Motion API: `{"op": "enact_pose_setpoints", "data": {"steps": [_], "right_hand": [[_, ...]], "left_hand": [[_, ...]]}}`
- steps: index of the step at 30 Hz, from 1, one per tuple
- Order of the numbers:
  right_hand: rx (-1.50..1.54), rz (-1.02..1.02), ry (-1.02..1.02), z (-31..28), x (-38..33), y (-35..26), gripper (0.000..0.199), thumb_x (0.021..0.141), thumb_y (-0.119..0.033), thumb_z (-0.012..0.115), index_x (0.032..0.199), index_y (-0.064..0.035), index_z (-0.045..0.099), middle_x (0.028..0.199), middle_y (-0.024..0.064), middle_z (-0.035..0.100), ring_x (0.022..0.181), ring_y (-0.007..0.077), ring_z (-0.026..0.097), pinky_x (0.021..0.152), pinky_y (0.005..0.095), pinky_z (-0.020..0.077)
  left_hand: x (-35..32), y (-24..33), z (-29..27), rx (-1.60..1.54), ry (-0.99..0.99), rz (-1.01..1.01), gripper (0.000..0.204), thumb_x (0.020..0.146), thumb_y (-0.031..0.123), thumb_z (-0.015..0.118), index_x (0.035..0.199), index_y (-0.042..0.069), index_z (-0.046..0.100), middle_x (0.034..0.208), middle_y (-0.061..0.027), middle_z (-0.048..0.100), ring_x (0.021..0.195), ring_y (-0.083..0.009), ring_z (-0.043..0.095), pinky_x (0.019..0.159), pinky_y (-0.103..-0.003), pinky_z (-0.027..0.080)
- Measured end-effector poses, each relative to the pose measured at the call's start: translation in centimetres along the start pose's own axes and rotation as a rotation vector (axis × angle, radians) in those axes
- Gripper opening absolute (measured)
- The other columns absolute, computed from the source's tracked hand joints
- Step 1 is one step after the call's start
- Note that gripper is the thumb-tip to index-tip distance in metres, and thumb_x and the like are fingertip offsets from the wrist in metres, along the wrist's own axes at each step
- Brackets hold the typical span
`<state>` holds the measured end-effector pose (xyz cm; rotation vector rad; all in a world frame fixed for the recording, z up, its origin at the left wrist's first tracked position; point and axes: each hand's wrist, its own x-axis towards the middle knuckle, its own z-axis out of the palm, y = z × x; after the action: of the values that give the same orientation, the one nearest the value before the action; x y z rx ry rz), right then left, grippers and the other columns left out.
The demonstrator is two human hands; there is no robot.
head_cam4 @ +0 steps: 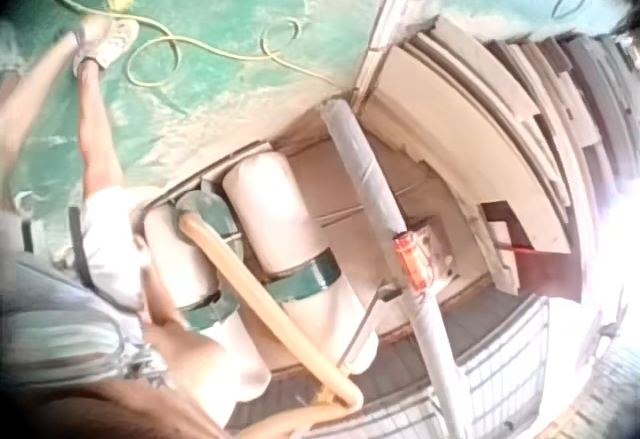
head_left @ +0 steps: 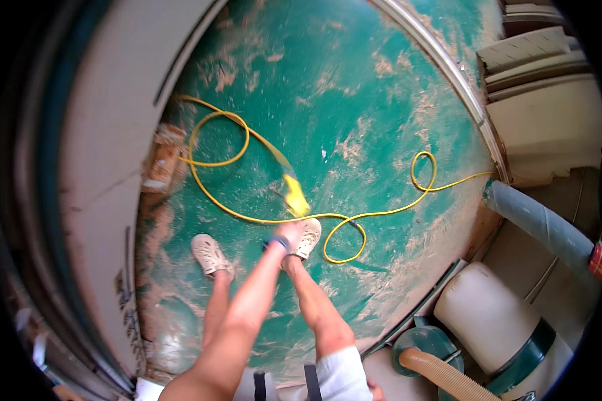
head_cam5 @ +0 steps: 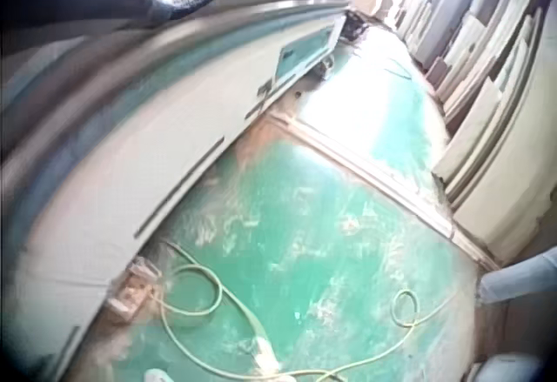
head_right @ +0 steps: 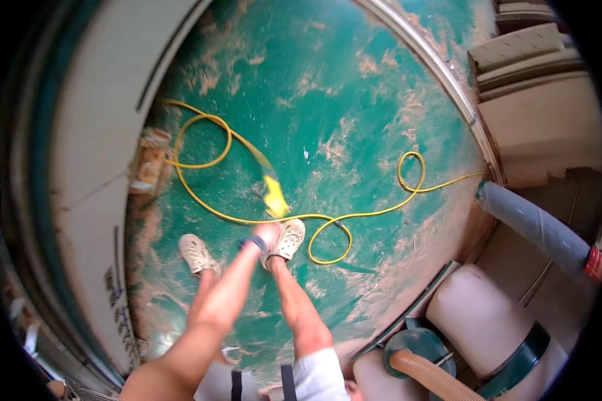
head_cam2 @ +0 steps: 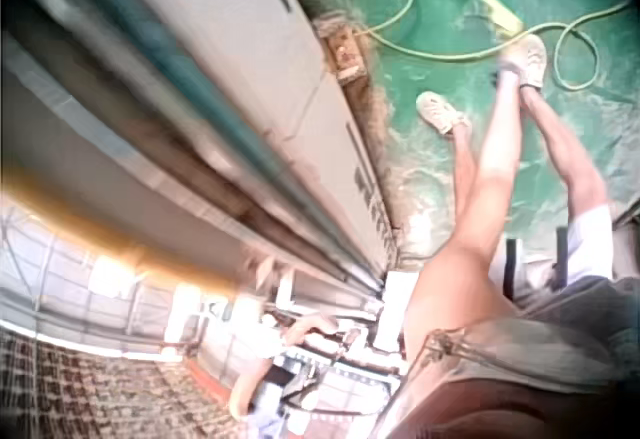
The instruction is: The person walks through a workshop and applies adhesive labels to various wooden panels arranged on a large machine table. They then move a large sheet of material onto the machine and later handle a small tube of adhesive at a workbench.
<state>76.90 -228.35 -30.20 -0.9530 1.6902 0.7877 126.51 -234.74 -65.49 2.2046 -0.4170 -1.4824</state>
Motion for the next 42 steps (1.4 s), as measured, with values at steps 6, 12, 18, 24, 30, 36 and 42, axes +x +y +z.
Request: {"op": "enact_pose_setpoints", "data": {"steps": [6,12,18,24,30,36,42], "right_hand": [[-0.489,-0.800,0.928,-8.9,-14.1,-22.6,0.039,0.088,-0.024,0.056,0.120,-0.0008,0.053,0.114,0.0206,0.057,0.107,0.0416,0.050,0.098,0.0466,0.0369],[-0.659,-1.050,-0.392,-11.8,-28.0,-52.7,0.053,0.086,-0.034,0.064,0.131,-0.0090,0.050,0.117,0.0169,0.060,0.113,0.0306,0.056,0.095,0.0353,0.0435],[-0.334,-1.199,-0.974,0.1,-42.6,-79.9,0.050,0.096,-0.037,0.053,0.132,-0.0039,0.041,0.110,0.0101,0.062,0.099,0.0202,0.059,0.089,0.0333,0.0446],[-0.503,-1.329,-0.507,3.9,-43.1,-105.1,0.026,0.097,-0.029,0.049,0.106,-0.0049,0.052,0.071,0.0016,0.054,0.065,0.0094,0.052,0.057,0.0270,0.0435],[-0.697,-1.186,-0.636,-7.7,-42.6,-121.4,0.026,0.098,-0.032,0.049,0.102,-0.0064,0.052,0.071,0.0015,0.055,0.063,0.0098,0.054,0.059,0.0268,0.0454],[-0.441,-1.316,-0.327,-7.8,-49.8,-146.2,0.024,0.099,-0.029,0.047,0.101,-0.0059,0.052,0.068,0.0026,0.057,0.058,0.0129,0.057,0.055,0.0275,0.0466],[-0.429,-1.624,-0.452,9.4,-54.1,-169.8,0.029,0.098,-0.037,0.048,0.091,-0.0098,0.054,0.061,0.0009,0.058,0.050,0.0084,0.053,0.044,0.0236,0.0338]], "left_hand": [[-30.0,25.0,-9.5,0.433,-0.416,0.631,0.047,0.094,0.043,0.041,0.079,0.007,0.068,0.080,-0.0168,0.066,0.075,-0.0353,0.065,0.069,-0.045,0.051],[-35.9,37.4,-35.1,0.531,0.277,0.755,0.055,0.089,0.052,0.048,0.053,0.013,0.064,0.054,-0.0090,0.060,0.053,-0.0310,0.061,0.048,-0.042,0.046],[-38.6,40.8,-65.0,0.440,0.979,0.970,0.044,0.080,0.031,0.067,0.046,0.011,0.049,0.052,-0.0085,0.050,0.051,-0.0278,0.054,0.048,-0.041,0.041],[-29.2,29.0,-80.0,0.108,1.559,-0.449,0.054,0.086,0.033,0.058,0.133,0.011,0.047,0.141,-0.0191,0.039,0.131,-0.0377,0.034,0.107,-0.052,0.028],[-18.2,39.9,-83.7,0.285,1.263,-0.444,0.062,0.091,0.044,0.043,0.144,0.014,0.035,0.153,-0.0157,0.025,0.143,-0.0347,0.016,0.113,-0.058,0.007],[-10.0,49.0,-92.9,0.229,1.316,-0.303,0.067,0.088,0.053,0.046,0.145,0.019,0.036,0.153,-0.0146,0.024,0.142,-0.0352,0.017,0.113,-0.060,0.005],[-7.4,50.9,-98.3,0.130,1.340,-0.364,0.067,0.084,0.055,0.050,0.141,0.022,0.042,0.153,-0.0124,0.026,0.142,-0.0347,0.017,0.113,-0.059,0.005]]}}
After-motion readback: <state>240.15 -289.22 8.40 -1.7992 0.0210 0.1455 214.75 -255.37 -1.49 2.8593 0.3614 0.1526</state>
